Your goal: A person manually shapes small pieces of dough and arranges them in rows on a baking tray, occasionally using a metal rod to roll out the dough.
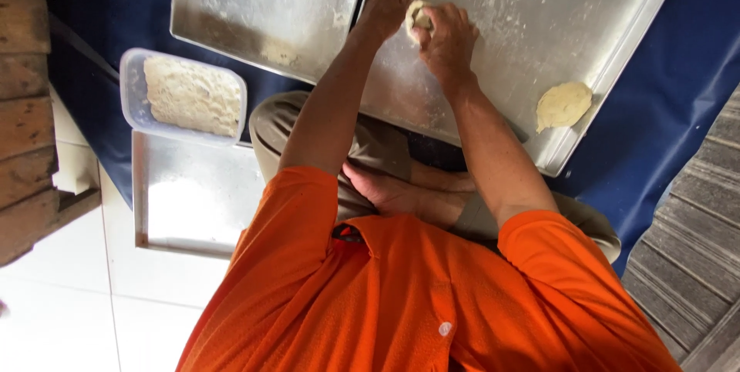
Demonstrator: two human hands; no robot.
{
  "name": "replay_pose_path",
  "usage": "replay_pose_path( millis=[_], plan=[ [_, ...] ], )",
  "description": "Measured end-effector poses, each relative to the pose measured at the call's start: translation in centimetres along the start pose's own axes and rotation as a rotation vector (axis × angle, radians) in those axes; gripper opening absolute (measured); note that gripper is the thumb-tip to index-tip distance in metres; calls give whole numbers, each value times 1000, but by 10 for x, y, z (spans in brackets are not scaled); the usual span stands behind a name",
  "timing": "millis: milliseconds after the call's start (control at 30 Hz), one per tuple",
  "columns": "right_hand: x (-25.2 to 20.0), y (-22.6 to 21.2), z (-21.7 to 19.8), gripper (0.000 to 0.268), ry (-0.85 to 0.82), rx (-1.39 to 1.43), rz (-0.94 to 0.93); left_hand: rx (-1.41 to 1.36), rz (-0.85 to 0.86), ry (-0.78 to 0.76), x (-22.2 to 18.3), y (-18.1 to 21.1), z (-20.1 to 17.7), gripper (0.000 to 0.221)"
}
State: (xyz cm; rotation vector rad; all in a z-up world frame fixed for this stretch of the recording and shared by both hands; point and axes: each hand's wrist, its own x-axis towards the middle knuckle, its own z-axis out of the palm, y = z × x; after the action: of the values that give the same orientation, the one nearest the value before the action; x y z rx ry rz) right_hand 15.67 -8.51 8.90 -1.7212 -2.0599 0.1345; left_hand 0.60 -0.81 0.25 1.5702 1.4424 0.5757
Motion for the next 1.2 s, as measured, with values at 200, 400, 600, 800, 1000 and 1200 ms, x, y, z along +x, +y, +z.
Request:
replay_pose_path(
  millis=[200,400,600,800,1000,1200],
  plan=[
    [-1,1,0,25,-71,4,17,-6,-84,-48,-3,10,-5,23],
    [-2,-2,-1,30,-140,-3,96,-29,-185,-149,-12,37,-26,23],
    [-10,-1,2,37,-35,29,23,-31,-179,-127,-14,37,-26,23],
    [-6,-3,3,39,-85,22,82,-16,-139,-100,-14,36,-25,21],
    [-4,-1,4,35,-99,2,113,18,-90,-73,-13,31,-23,19],
    [-5,3,9,33,-15,41,52,36,-90,-76,-11,27,-20,25]
  ],
)
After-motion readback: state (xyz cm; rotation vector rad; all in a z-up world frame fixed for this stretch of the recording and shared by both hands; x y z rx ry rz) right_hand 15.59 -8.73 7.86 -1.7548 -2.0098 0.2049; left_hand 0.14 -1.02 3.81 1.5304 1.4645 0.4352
